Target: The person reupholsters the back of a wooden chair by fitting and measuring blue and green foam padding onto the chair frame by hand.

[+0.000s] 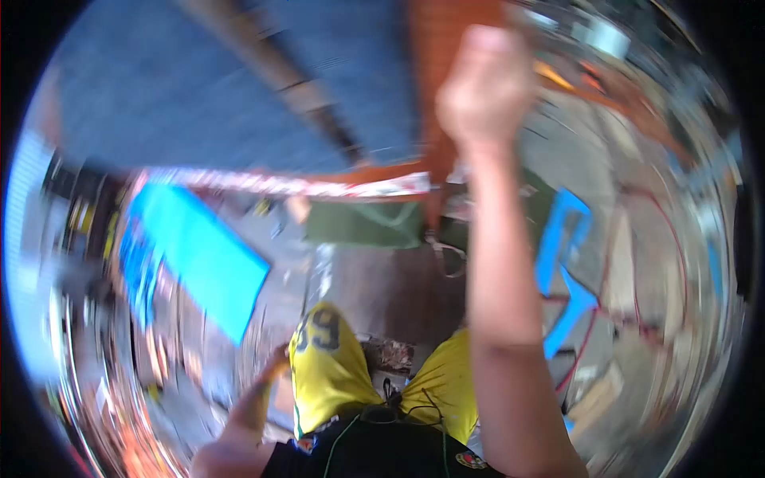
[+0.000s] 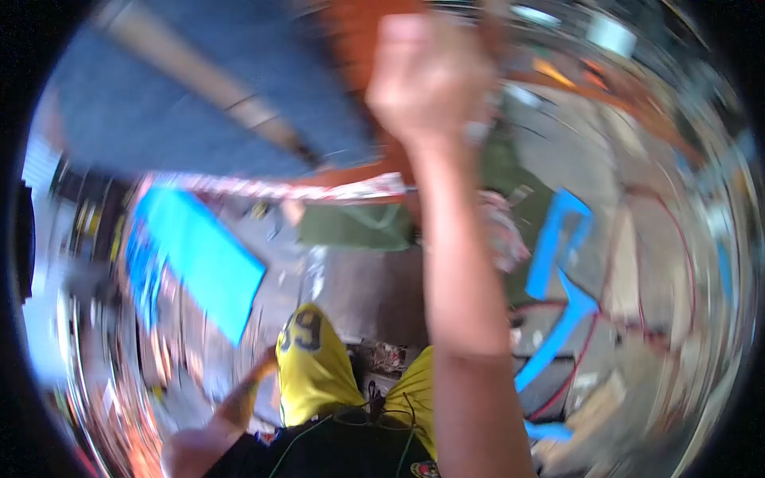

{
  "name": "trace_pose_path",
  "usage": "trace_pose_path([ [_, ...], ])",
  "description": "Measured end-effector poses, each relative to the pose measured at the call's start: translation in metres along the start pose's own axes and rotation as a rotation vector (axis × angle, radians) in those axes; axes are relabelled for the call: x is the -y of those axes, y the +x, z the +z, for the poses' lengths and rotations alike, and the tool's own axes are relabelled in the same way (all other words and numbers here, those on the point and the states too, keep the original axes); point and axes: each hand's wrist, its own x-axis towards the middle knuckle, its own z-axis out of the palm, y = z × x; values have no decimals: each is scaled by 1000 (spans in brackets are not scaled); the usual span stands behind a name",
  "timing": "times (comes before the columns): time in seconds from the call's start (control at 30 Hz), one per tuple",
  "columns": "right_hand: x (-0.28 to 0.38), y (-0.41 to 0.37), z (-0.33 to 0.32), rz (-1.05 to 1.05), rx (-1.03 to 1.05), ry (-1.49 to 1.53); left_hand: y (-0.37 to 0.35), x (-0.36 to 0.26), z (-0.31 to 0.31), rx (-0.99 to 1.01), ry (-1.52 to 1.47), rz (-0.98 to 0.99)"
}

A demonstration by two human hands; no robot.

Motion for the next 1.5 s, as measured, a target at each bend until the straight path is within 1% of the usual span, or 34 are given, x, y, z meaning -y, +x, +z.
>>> trace_pose_path([
  [0.03,-2,-3,4,-7,11,2,-24,27,21,10,-160,-153],
  [0.07,-6,-4,4,-81,-11,-76,-52,46,42,-3,-277,-263],
  [0.1,-15,-5,9,-81,-38,-89,-76,66,70,-197,-425,-285],
  [0.13,-17,-7,9,13,-30,-28,-130,22,46,-174,-458,-380],
  [0.17,-20,-8,10,108,-28,34,-145,31,70,-202,-520,-432],
  [0.2,-23,-9,12,202,-31,94,-150,37,91,-328,-346,-376],
  [0.23,-28,-14,16,265,4,64,-157,43,109,-433,-161,-316],
  [0.27,-26,-15,17,306,11,94,-168,38,112,-443,-183,-351],
  [0.33,-27,-15,15,370,39,104,-186,14,106,-235,-378,-446],
  [0.37,-39,-16,16,347,58,86,-190,14,115,-248,-394,-456],
  [0.43,-34,-12,12,318,35,110,-181,19,127,-201,-451,-475],
  [0.47,-34,-13,12,300,21,127,-177,24,135,-242,-431,-452],
  [0.57,-60,-23,19,286,28,106,-178,14,114,-316,-452,-529],
  [0.63,-43,-20,15,327,-5,101,-167,26,104,-364,-499,-559],
  [0.7,-39,-18,12,451,15,70,-160,28,92,-388,-555,-595],
  [0.73,-36,-15,10,440,11,79,-159,17,65,-360,-794,-691],
  [0.77,-40,-15,11,479,4,79,-158,14,51,-328,-1031,-782],
  [0.8,-44,-14,11,513,0,83,-139,34,59,-366,-1197,-757],
  [0.83,-46,-14,9,543,-6,82,-124,45,60,-364,-1198,-752],
  [0.9,-55,-14,7,557,-26,83,-88,67,58,-431,-1563,-694],
  [0.93,-51,-12,6,585,-32,34,-67,79,58,-438,-1642,-629],
  [0.97,-47,-10,4,613,-38,-17,-44,90,56,-429,-1638,-621],
  [1.03,-102,-12,-4,287,48,-210,-4,104,50,-469,-1995,-504],
  [1.07,-129,-13,-7,122,65,-305,26,123,52,-360,-2101,-408],
  [1.1,-134,-11,-13,158,87,-215,43,123,45,-335,-2102,-404],
  [1.17,-125,-10,-21,448,81,104,86,106,19,-535,-2217,-502],
  [1.2,-120,-8,-23,512,85,189,102,103,7,-561,-2298,-507],
  [1.23,-103,-2,-21,686,47,468,119,107,4,-547,-2316,-500],
  [1.3,-60,5,-15,695,17,448,148,111,2,-641,-2460,-381],
  [1.33,-34,9,-12,721,28,402,154,107,-9,-697,-2487,-443],
  [1.37,-39,10,-12,704,29,408,156,105,-18,-687,-2504,-436],
  [1.43,-62,7,-18,672,42,373,159,102,-34,-724,-2604,-495],
  [1.5,-68,6,-15,672,41,320,170,107,-36,-707,-2640,-519],
])
